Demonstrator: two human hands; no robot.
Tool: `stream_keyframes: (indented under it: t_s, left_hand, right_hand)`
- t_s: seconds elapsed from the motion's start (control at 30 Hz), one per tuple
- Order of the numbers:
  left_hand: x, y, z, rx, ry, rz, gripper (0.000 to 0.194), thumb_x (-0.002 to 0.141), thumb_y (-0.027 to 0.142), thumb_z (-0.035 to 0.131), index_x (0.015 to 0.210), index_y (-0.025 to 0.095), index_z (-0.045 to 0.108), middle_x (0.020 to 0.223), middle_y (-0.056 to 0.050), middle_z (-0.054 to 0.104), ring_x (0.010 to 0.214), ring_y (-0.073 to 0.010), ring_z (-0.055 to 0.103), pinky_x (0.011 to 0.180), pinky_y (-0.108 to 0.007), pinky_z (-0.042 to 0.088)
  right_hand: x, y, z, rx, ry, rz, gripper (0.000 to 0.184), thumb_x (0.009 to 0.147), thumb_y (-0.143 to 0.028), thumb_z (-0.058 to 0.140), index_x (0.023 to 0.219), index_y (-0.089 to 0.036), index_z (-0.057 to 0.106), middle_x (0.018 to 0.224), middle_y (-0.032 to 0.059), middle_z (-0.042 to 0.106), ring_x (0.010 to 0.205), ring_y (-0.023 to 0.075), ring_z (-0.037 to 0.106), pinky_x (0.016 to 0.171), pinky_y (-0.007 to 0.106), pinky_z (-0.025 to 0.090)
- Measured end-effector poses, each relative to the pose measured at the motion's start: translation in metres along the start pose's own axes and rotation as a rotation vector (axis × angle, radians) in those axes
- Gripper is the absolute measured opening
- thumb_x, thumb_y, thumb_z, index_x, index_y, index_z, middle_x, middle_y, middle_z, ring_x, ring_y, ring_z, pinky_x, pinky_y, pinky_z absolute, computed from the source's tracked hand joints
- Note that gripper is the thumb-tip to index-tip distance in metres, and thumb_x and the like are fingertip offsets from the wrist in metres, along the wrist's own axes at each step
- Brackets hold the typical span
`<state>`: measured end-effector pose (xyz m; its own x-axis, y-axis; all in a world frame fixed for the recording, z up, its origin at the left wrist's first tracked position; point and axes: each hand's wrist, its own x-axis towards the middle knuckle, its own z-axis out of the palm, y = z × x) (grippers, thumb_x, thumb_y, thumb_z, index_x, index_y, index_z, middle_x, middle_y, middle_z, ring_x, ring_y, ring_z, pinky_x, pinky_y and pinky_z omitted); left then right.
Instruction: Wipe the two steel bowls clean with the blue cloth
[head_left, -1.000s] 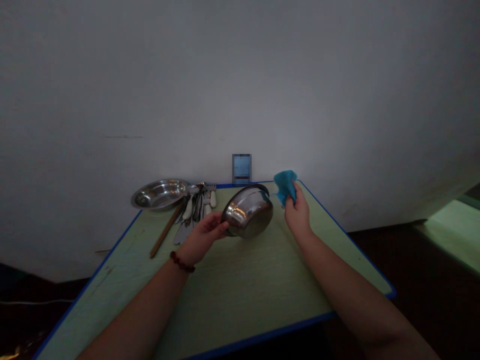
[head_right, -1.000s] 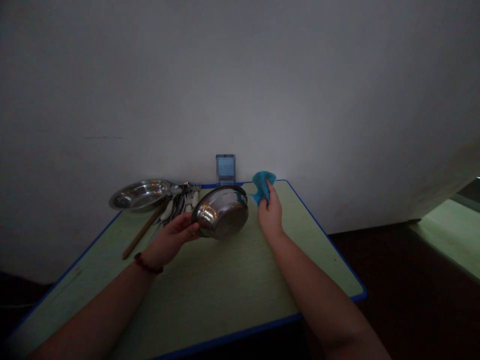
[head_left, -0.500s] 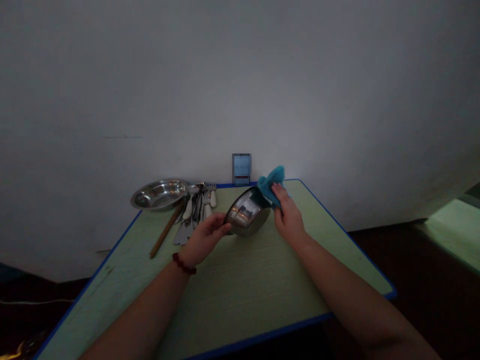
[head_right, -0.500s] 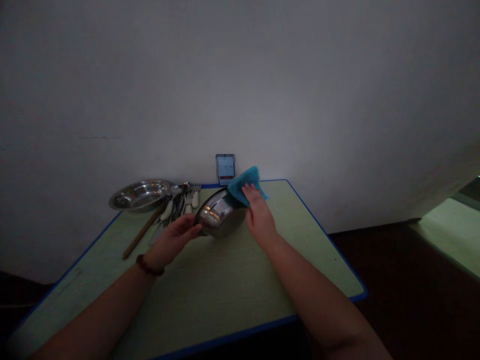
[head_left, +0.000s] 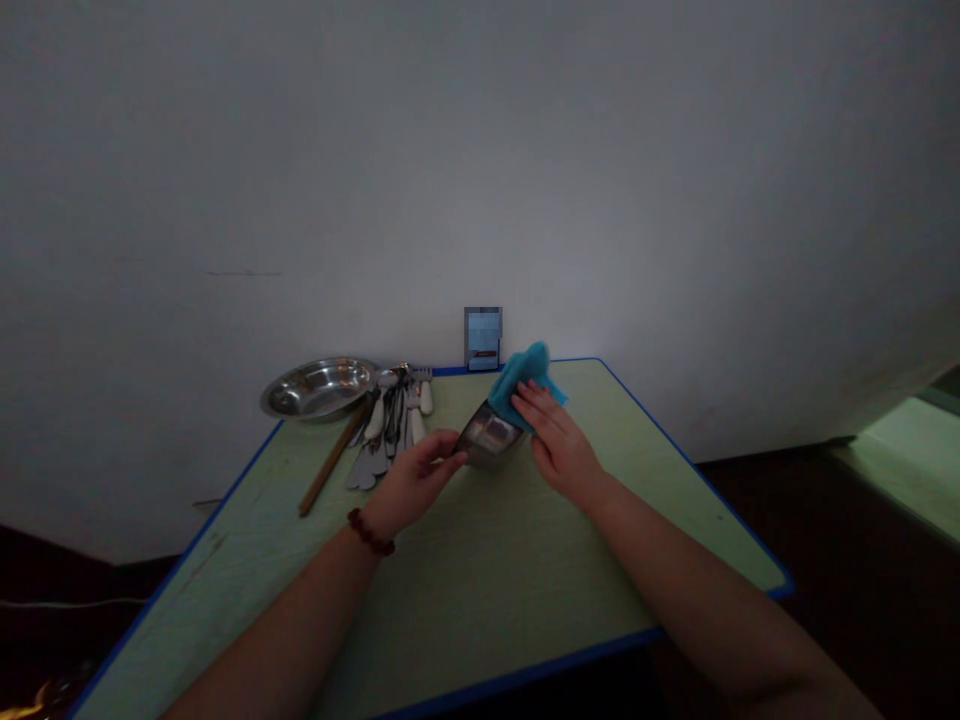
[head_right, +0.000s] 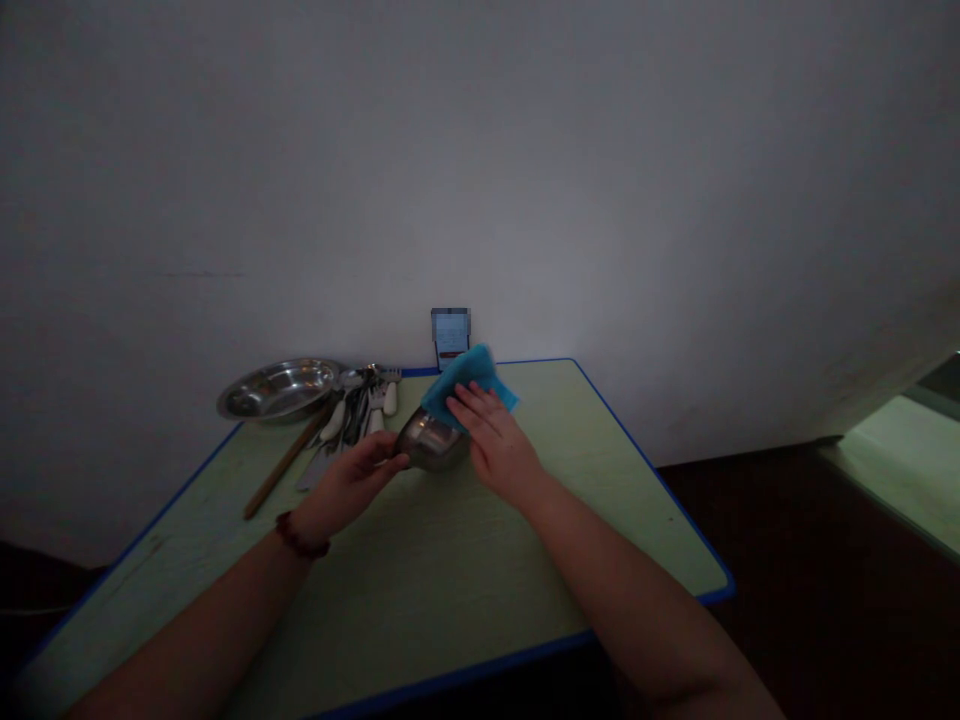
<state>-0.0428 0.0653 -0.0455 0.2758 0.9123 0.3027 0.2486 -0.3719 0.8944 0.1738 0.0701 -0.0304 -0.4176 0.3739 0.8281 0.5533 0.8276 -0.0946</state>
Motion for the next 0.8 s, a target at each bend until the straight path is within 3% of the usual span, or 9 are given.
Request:
stream_keyframes:
  t_s: [0.2,0.53,0.8]
  left_hand:
    - [0.0005,-0.0012,-0.0001,0.016,-0.001,0.002,0.016,0.075,0.029,0.056,0.086,0.017,0.056,0.079,-0.002,0.060,0.076,-0.0152,0.058,0.073,-0.033,0.050]
    - [0.0016,-0.0016,0.0003,-0.015,0.006,-0.003,0.015,0.074,0.028,0.057,0.086,0.017,0.057,0.079,-0.002,0.061,0.076,-0.0151,0.057,0.072,-0.031,0.049]
    - [0.0008,-0.0017,0.0008,-0.060,0.008,-0.010,0.018,0.074,0.029,0.059,0.088,0.017,0.057,0.082,-0.003,0.063,0.078,-0.0153,0.059,0.075,-0.031,0.048]
  right_hand:
    - [-0.0001,-0.0005,0.0008,-0.021,-0.029,-0.010,0.056,0.085,-0.008,0.030,0.140,-0.020,0.027,0.134,0.0102,0.046,0.132,0.0193,0.029,0.105,0.047,0.033]
    - [0.0007,-0.0057,0.0008,-0.069,-0.112,-0.068,0.044,0.084,-0.010,0.034,0.125,-0.013,0.049,0.129,0.0091,0.052,0.133,0.0193,0.027,0.107,0.045,0.029]
    - [0.0009,-0.0066,0.0004,-0.081,-0.143,-0.065,0.046,0.081,-0.010,0.035,0.125,-0.012,0.050,0.132,0.0092,0.049,0.133,0.0202,0.025,0.107,0.046,0.029]
